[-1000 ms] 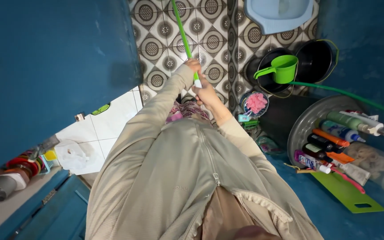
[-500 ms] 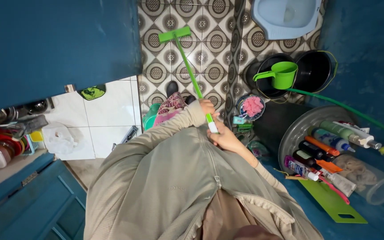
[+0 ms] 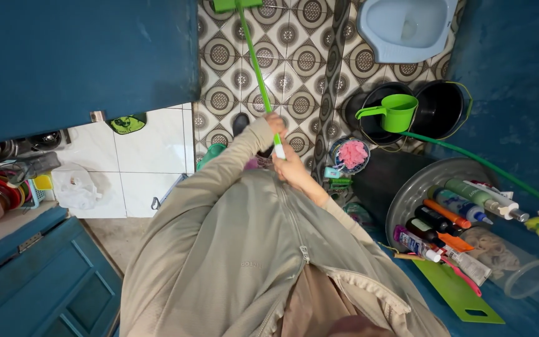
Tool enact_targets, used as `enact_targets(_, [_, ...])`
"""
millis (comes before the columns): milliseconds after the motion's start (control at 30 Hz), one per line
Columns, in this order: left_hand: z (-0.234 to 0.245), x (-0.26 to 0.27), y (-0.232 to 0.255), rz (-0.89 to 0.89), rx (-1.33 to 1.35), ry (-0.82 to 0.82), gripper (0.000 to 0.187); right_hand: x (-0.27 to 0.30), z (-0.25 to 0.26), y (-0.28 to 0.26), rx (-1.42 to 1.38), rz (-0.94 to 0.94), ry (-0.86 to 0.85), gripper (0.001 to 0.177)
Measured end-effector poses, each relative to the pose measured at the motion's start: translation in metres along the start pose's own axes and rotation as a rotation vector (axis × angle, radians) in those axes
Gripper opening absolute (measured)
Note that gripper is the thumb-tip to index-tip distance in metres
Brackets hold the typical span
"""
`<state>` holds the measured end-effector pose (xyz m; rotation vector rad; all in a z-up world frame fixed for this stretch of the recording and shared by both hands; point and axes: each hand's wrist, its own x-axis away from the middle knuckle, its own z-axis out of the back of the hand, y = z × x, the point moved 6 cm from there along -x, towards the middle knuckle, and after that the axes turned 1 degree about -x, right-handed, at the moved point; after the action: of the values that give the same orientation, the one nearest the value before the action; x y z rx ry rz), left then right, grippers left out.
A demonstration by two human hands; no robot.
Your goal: Cleaning the bathroom floor using a long-handled squeegee.
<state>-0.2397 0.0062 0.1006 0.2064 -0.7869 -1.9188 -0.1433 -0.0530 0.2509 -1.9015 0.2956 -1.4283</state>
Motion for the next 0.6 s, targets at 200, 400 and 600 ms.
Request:
enact_targets(200, [0.054, -0.021, -0.093, -0.283, 0.975, 0.380, 0.040, -0.069, -0.034, -0.041, -0.099, 0.008, -0.022, 0.072])
enact_targets(400, [-0.018, -0.089, -0.200, 0.231, -0.168, 0.194, 0.043, -0.117, -0.046, -0.071, -0.148, 0.044, -0.016, 0.075])
enact_targets(600, [0.037, -0.048, -0.140, -0.061, -0.240, 0.612, 0.046, -0.106, -0.042, -0.049, -0.239, -0.065, -0.026, 0.078])
